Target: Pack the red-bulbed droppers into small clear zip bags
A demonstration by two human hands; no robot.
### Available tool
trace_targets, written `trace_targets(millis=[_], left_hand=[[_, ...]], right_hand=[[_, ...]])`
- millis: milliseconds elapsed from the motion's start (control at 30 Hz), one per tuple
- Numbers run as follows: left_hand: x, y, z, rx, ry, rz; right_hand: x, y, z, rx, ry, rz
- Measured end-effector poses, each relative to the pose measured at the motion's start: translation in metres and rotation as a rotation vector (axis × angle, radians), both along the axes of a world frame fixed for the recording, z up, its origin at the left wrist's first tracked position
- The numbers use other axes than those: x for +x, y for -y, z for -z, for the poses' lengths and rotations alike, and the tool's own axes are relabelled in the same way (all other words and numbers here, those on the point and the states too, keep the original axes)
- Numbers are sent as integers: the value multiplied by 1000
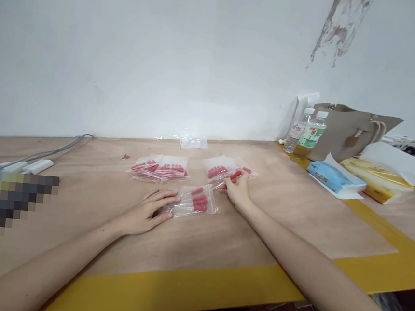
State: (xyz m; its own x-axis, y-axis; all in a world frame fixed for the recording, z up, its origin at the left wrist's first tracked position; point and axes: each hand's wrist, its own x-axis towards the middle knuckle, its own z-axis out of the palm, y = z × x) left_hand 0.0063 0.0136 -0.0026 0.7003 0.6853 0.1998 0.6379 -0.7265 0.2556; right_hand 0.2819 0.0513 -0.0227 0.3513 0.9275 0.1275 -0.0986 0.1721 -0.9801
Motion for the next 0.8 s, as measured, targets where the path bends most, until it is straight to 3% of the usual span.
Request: trace_targets(millis=[233,400,567,800], left_hand=[[0,1,-1,8,0,0],[0,0,0,11,6,3],[0,0,0,12,3,5],[1,1,-1,6,11,6]], right_hand=[[-11,8,-3,-138,-126,-258],[-2,8,0,-165,26,-369],[-9,12,0,-129,226,-388],[-19,7,3,-64,389,-269]])
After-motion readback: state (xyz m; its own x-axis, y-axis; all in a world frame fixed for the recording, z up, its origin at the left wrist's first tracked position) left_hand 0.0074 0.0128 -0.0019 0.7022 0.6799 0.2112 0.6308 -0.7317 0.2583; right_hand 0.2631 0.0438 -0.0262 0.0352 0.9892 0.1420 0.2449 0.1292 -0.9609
